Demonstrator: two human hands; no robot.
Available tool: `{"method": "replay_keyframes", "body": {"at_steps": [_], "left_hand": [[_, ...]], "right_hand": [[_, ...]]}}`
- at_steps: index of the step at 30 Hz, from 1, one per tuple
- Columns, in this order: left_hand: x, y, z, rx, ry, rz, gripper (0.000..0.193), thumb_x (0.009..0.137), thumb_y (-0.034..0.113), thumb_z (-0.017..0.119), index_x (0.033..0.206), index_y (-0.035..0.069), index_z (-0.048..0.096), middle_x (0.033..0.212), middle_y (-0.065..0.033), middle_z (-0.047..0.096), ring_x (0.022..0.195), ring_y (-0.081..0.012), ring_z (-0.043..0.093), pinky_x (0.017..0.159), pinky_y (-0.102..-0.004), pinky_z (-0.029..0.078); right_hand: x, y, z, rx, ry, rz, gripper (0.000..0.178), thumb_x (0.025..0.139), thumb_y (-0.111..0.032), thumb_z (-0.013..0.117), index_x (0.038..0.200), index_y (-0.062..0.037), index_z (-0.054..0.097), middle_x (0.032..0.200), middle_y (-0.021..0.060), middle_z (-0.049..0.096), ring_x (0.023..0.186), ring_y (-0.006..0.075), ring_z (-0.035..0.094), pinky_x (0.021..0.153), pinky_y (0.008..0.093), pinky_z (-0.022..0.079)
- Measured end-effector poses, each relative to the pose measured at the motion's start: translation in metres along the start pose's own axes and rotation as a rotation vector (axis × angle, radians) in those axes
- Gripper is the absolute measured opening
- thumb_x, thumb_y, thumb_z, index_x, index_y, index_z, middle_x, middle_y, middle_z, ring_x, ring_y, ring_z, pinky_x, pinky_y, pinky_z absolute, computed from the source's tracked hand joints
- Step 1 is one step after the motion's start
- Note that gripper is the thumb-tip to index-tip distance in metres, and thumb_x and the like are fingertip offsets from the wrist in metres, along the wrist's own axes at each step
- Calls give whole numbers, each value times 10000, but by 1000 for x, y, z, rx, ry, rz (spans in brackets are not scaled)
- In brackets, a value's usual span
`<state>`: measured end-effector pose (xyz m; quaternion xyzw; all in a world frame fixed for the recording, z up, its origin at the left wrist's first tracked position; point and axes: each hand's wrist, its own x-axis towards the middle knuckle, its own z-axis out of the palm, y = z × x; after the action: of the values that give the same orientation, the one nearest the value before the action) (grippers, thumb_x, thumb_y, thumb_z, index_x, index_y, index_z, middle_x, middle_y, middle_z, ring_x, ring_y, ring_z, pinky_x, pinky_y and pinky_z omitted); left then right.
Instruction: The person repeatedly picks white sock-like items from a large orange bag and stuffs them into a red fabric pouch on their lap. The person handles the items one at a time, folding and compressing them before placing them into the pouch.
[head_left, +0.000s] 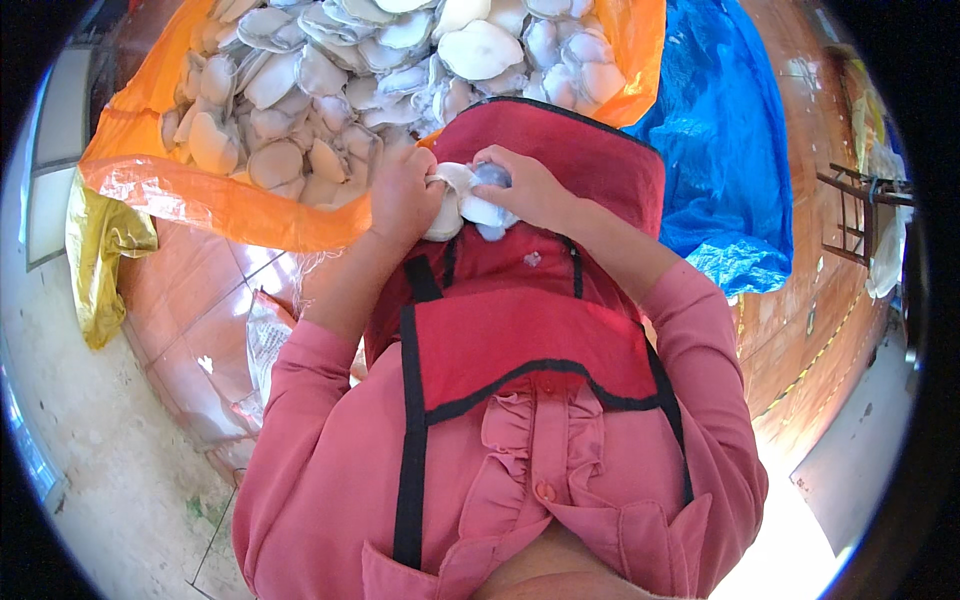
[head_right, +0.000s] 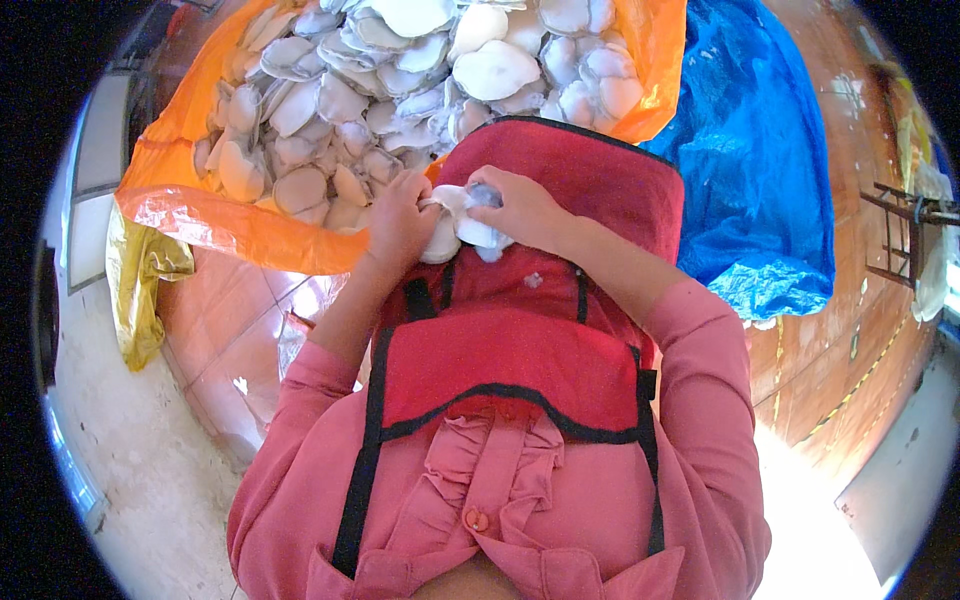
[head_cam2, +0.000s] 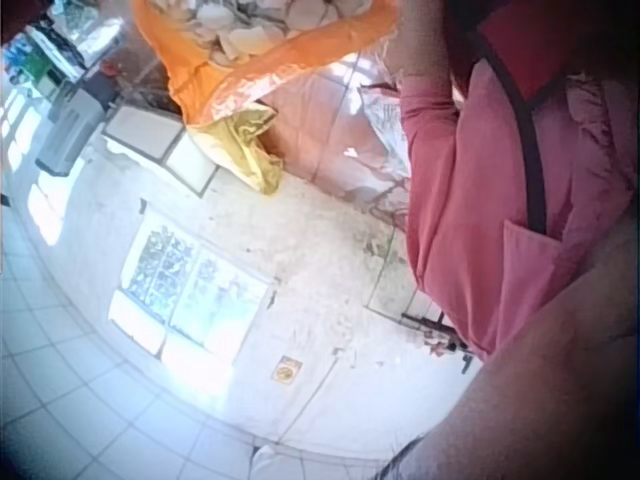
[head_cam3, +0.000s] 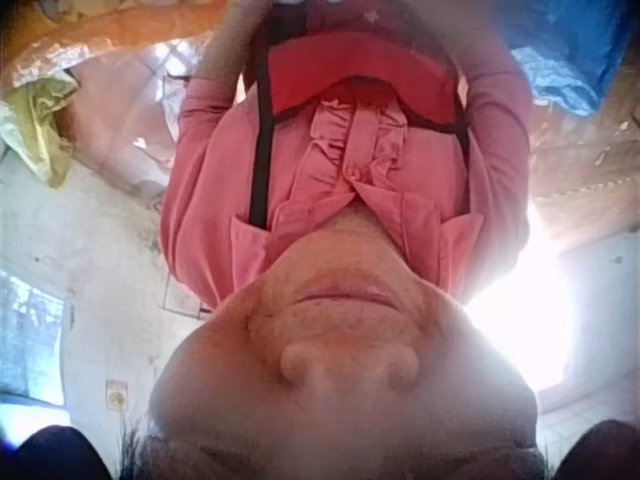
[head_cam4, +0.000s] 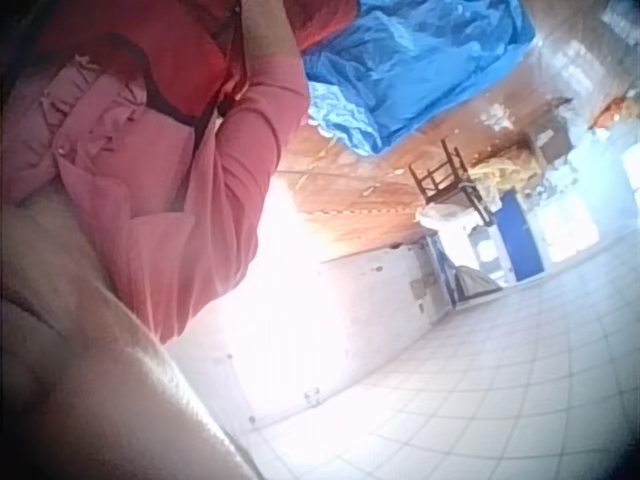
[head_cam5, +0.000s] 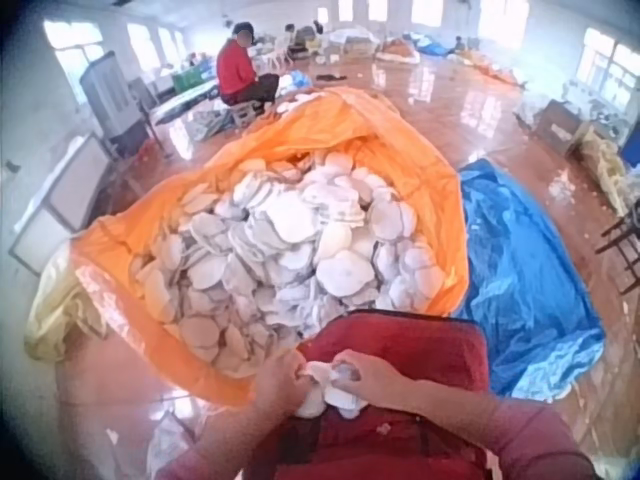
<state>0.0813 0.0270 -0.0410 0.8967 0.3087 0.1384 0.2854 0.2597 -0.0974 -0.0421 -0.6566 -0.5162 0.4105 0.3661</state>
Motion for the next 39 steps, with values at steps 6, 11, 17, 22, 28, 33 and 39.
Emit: {"method": "replay_keyframes", "body": {"at_steps": [6, 11, 17, 22, 28, 33, 39], "left_hand": [[1, 5, -50, -569, -410, -169, 290, 846, 174, 642, 1108, 58, 599, 1047, -74, 616, 986, -225, 603, 857, -350, 482], [-5, -15, -62, -1290, -624, -447, 531, 840, 279, 696, 1293, 49, 544, 1248, -62, 580, 1129, -189, 566, 987, -345, 444], [-19, 13, -49, -1471, -551, -425, 587, 816, 167, 755, 1325, 78, 476, 1248, -57, 549, 1191, -182, 512, 1012, -338, 420], [-28, 37, -40, -1196, -334, -398, 511, 744, 114, 791, 1172, 97, 513, 1032, -7, 541, 970, -144, 552, 845, -274, 465], [-37, 60, -39, -191, 168, -24, 441, 703, 123, 778, 1071, 43, 548, 1032, -143, 536, 966, -297, 562, 844, -359, 462], [-49, 69, -32, -320, 65, -111, 490, 713, 92, 731, 1162, 51, 539, 1080, -164, 523, 1006, -372, 550, 850, -426, 482], [-42, 27, -52, -388, -443, 222, 425, 780, 45, 634, 1202, 66, 592, 1244, -183, 526, 1135, -343, 540, 887, -434, 485]], "right_hand": [[-20, 9, -1, 91, 126, -61, 285, 834, -98, 688, 1089, -63, 566, 1027, 84, 610, 969, 204, 589, 871, 316, 464], [-26, 10, 0, 204, 223, -266, 261, 816, -24, 687, 1041, -69, 563, 1062, 82, 588, 1007, 219, 583, 896, 317, 457], [-27, 11, 2, 254, 388, -402, 283, 784, 42, 678, 1004, -76, 543, 1105, 96, 573, 1072, 240, 568, 919, 328, 447], [-19, 6, 15, 125, 464, -356, 270, 771, 4, 706, 993, -78, 576, 1155, 116, 576, 1090, 273, 572, 944, 348, 451], [-36, -9, 10, 149, 172, -339, 396, 798, -32, 705, 1179, -48, 597, 1227, 117, 552, 1168, 284, 530, 987, 360, 445], [-44, 0, 31, 282, 187, -169, 480, 790, -55, 730, 1233, -49, 547, 1221, 95, 546, 1090, 229, 576, 956, 334, 461], [-52, 9, 27, 650, -71, 170, 325, 826, -3, 688, 1115, -96, 572, 1023, -20, 610, 991, 105, 571, 867, 284, 480]]}}
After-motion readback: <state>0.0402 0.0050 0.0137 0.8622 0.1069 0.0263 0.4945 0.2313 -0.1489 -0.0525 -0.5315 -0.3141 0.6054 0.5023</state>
